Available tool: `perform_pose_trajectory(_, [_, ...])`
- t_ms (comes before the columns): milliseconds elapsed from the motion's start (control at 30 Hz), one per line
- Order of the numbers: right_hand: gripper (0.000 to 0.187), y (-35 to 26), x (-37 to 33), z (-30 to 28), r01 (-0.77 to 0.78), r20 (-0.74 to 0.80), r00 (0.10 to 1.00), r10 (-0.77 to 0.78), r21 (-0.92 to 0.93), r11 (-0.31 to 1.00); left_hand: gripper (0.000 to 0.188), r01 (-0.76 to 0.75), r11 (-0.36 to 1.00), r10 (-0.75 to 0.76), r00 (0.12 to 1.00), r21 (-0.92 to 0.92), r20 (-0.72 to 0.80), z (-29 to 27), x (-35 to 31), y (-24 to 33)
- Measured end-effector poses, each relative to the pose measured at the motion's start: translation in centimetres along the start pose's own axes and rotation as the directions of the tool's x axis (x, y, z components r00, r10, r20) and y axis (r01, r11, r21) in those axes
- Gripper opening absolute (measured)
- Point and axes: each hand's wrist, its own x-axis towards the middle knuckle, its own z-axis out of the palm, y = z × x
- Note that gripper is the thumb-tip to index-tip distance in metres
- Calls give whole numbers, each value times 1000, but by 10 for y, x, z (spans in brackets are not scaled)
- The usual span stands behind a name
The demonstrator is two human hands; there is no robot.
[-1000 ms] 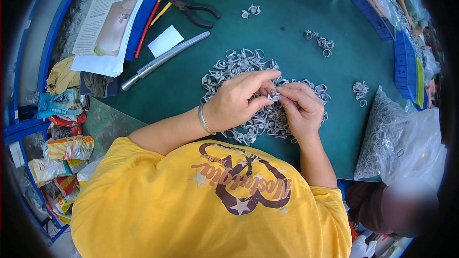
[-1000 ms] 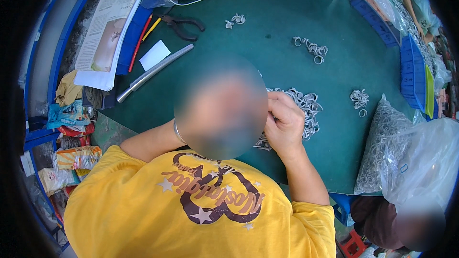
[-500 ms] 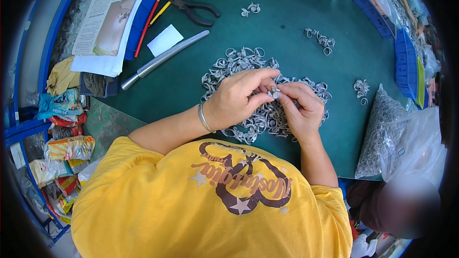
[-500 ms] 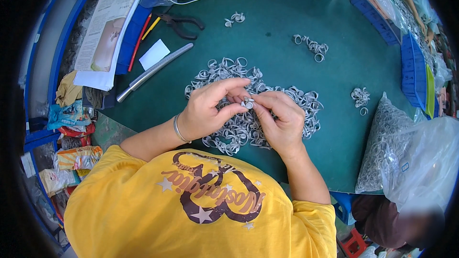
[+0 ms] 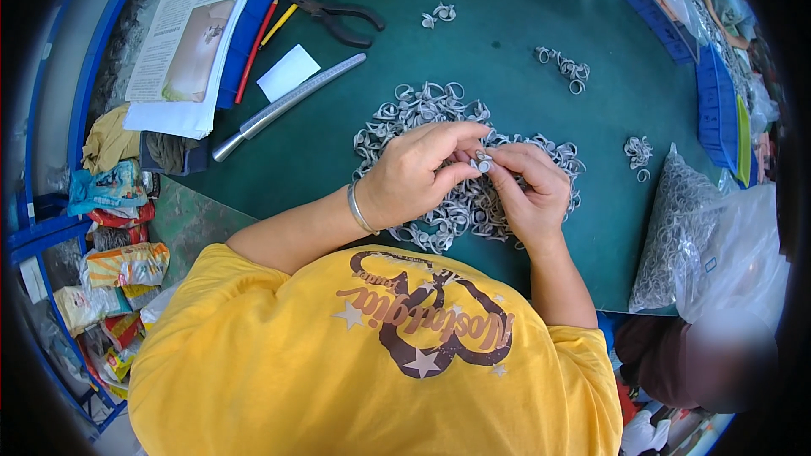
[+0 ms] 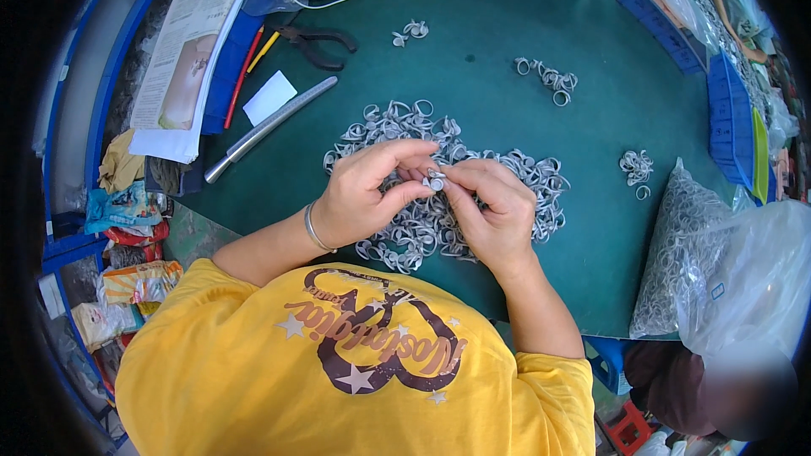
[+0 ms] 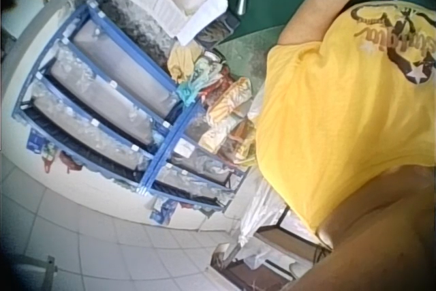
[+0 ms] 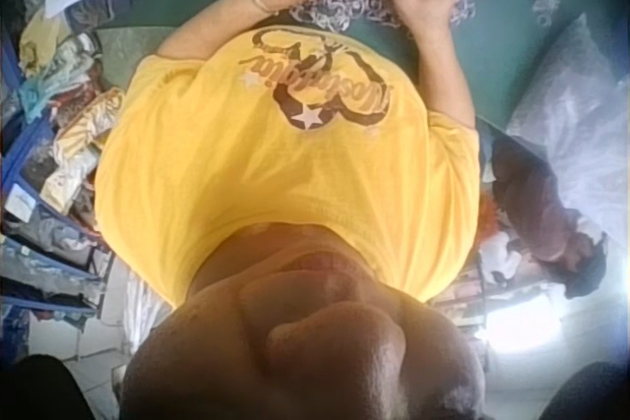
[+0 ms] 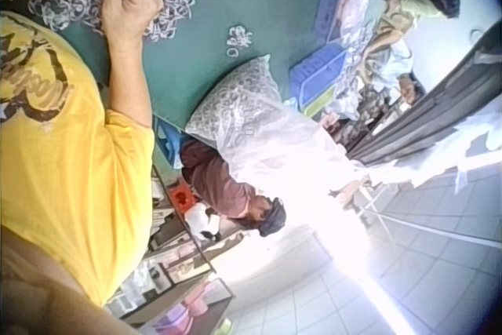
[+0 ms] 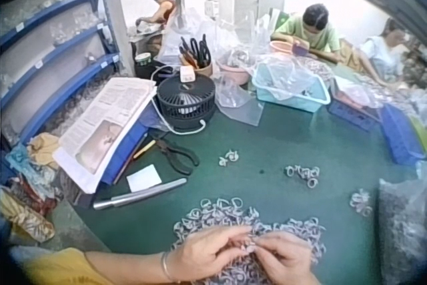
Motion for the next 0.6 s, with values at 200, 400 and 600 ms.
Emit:
perform_pose_trajectory(200, [14,-2,-2,8,-67,-61,995,72,90,994,26,-2,999,2,1000,-42,-4,-1,5,4])
perform_pose_trajectory(400, [11,-6,-5,3,-124,-4,992,126,166,978,26,69,992,-74,996,-107,-43,-1,5,6])
perform_pose_trajectory(600, [10,-6,1,2,-62,5,998,62,122,991,20,-54,998,58,995,45,-86,-2,4,4])
